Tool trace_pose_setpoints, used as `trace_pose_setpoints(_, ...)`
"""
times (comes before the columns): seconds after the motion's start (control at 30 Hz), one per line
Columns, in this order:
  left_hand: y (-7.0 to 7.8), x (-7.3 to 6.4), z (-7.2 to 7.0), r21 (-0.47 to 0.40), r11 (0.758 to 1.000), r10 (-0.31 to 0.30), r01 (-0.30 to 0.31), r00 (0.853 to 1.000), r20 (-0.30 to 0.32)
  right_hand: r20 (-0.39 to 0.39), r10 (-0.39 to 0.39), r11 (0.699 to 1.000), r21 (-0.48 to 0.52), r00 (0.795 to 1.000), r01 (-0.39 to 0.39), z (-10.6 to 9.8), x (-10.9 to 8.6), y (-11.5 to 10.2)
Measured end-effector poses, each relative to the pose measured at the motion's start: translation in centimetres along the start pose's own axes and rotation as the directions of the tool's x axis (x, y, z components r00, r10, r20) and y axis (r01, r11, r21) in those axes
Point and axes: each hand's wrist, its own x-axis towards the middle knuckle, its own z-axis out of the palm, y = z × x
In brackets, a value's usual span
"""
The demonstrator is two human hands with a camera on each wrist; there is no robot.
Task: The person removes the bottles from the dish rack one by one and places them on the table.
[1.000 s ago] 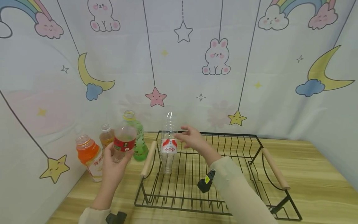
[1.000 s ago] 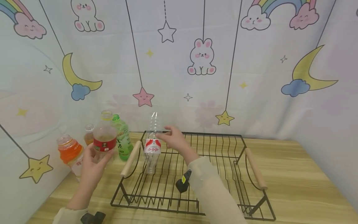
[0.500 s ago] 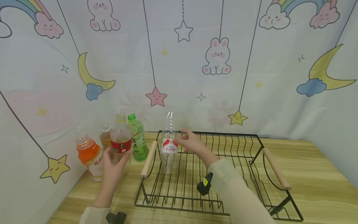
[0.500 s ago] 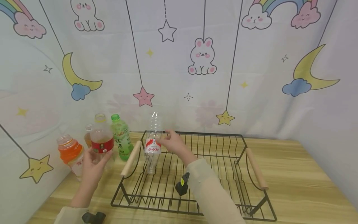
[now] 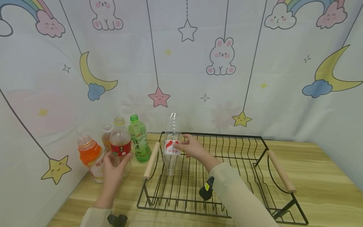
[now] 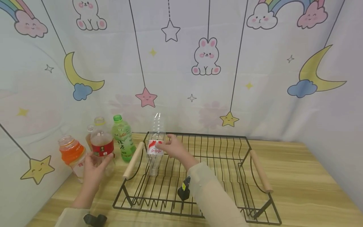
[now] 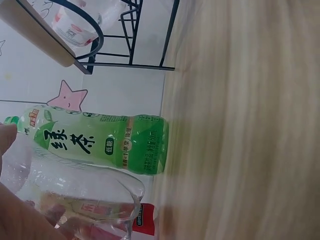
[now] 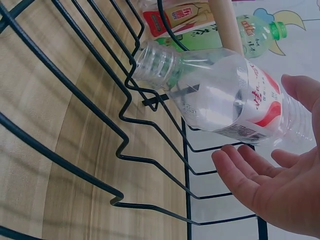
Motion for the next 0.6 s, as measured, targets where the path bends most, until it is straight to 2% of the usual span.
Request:
trace_pose_setpoints(0.3,-1.0,0.3,0.0,-0.012,1.000,0.014,-0.015,0.999,-0.034,0.016,0.018,0.998,0.055,1.000,-0.019,0.4,-0.1,0.0)
trace_pose_setpoints(0.6,-1.3,0.4,0.2,-0.042,0.999,-0.015,0.013,1.000,-0.027,0.036,0.017,0.996,0.084,0.999,-0.020,0.6,-0.1,0.1)
